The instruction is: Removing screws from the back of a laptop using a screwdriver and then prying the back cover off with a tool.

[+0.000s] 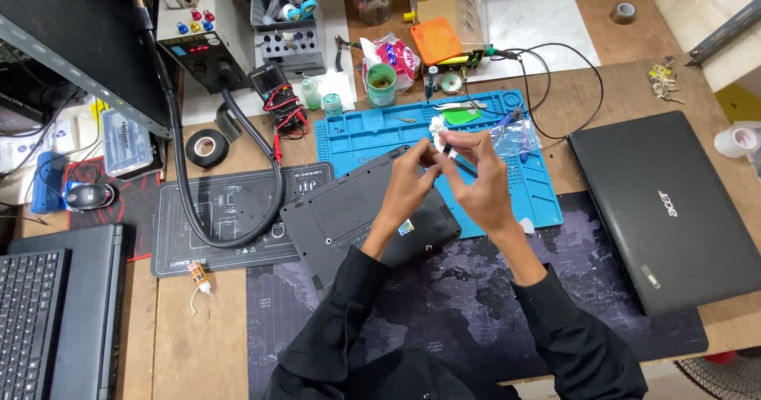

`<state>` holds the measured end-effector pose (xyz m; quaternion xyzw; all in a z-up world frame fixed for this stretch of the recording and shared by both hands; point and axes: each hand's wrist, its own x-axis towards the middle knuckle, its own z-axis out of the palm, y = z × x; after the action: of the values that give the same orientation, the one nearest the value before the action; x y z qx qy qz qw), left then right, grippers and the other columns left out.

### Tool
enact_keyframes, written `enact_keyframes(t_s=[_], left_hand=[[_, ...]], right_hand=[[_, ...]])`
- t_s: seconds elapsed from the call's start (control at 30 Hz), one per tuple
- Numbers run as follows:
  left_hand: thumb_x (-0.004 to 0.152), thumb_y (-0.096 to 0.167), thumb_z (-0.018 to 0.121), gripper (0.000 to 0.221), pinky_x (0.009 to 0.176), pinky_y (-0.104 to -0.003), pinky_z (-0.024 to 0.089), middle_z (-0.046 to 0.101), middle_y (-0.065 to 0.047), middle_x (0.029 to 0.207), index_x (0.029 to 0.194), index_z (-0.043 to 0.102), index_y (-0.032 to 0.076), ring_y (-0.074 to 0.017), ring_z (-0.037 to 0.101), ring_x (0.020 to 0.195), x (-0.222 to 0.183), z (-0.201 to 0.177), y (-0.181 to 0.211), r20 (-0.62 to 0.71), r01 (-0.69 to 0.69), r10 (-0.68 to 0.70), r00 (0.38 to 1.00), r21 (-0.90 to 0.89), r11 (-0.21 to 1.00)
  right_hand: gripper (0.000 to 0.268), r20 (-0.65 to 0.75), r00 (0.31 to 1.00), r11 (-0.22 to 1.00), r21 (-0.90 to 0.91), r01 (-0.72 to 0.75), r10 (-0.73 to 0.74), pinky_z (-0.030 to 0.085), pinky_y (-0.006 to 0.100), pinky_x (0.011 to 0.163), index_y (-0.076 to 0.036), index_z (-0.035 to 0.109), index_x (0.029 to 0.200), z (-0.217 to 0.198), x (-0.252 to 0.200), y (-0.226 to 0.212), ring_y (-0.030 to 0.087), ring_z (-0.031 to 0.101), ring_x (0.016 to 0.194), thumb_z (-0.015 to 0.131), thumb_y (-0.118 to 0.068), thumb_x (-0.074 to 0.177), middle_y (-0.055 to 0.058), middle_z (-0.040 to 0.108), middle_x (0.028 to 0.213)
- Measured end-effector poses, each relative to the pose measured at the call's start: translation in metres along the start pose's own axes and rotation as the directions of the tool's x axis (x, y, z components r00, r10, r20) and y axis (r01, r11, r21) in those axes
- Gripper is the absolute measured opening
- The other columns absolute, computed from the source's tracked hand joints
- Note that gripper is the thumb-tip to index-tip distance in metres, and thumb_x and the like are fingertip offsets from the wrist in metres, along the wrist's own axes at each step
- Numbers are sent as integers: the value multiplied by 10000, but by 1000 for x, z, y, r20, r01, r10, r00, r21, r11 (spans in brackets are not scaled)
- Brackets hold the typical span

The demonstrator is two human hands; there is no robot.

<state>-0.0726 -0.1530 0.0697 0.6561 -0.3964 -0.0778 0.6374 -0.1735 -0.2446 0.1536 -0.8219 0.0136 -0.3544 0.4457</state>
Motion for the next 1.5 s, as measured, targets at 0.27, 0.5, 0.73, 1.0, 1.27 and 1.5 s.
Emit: enact_keyframes(t_s=[0.27, 0.5, 0.73, 1.0, 1.27, 1.5], left_hand=[[962, -11, 654, 216, 893, -487, 550, 706, -161, 999, 1162, 647, 70, -358, 713, 968, 1, -9, 42, 101, 8, -1, 995, -66, 998], [912, 41, 688, 129, 747, -416, 501, 597, -91, 743, 901, 566, 83, -238, 608, 721, -6, 1, 2, -62, -3, 5, 998, 31, 1000], [955, -36, 644, 177, 927, -478, 543, 710, -138, 951, 1075, 687, 87, -355, 718, 978, -1, -11, 29, 100, 29, -22, 995, -70, 997], [820, 97, 812, 345, 748, -394, 523, 573, -115, 924, 1075, 578, 103, -258, 613, 833, -6, -4, 10, 29, 34, -33, 999, -24, 999], [953, 23, 681, 76, 791, -363, 506, 500, -60, 935, 1000, 627, 46, -256, 603, 892, -11, -4, -5, -27, -66, 69, 997, 96, 993], [992, 122, 676, 32, 803, -349, 581, 713, -58, 890, 1024, 677, 119, -193, 737, 879, -11, -18, 13, -108, 138, -141, 984, -37, 990]], right_hand=[[131, 13, 1000, 998, 63, -25, 24, 617, 533, 883, -22, 526, 1128, 2, 0, 10, 405, 703, 1079, 616, 27, 1047, 138, 656, 1075], [250, 34, 998, 998, -43, 56, -54, 604, 522, 893, -60, 561, 1109, 5, -5, 14, 353, 675, 1109, 766, -46, 967, 89, 603, 1123], [113, 40, 999, 997, 68, -20, 17, 600, 571, 918, -11, 513, 1165, 0, 3, -7, 421, 680, 1138, 546, 44, 1072, 159, 656, 1136], [171, 30, 999, 998, 48, -34, 32, 589, 499, 940, -31, 537, 1109, 2, -7, 21, 371, 700, 1097, 683, -7, 1023, 123, 625, 1066], [227, 70, 997, 999, 36, -19, 17, 577, 514, 963, -68, 537, 1211, 3, -4, 5, 356, 669, 1167, 665, -32, 1026, 108, 618, 1222], [347, 34, 978, 969, 135, -208, 205, 570, 517, 972, -87, 459, 1412, 0, -14, 25, 318, 651, 1161, 585, -87, 1088, 153, 582, 1245]])
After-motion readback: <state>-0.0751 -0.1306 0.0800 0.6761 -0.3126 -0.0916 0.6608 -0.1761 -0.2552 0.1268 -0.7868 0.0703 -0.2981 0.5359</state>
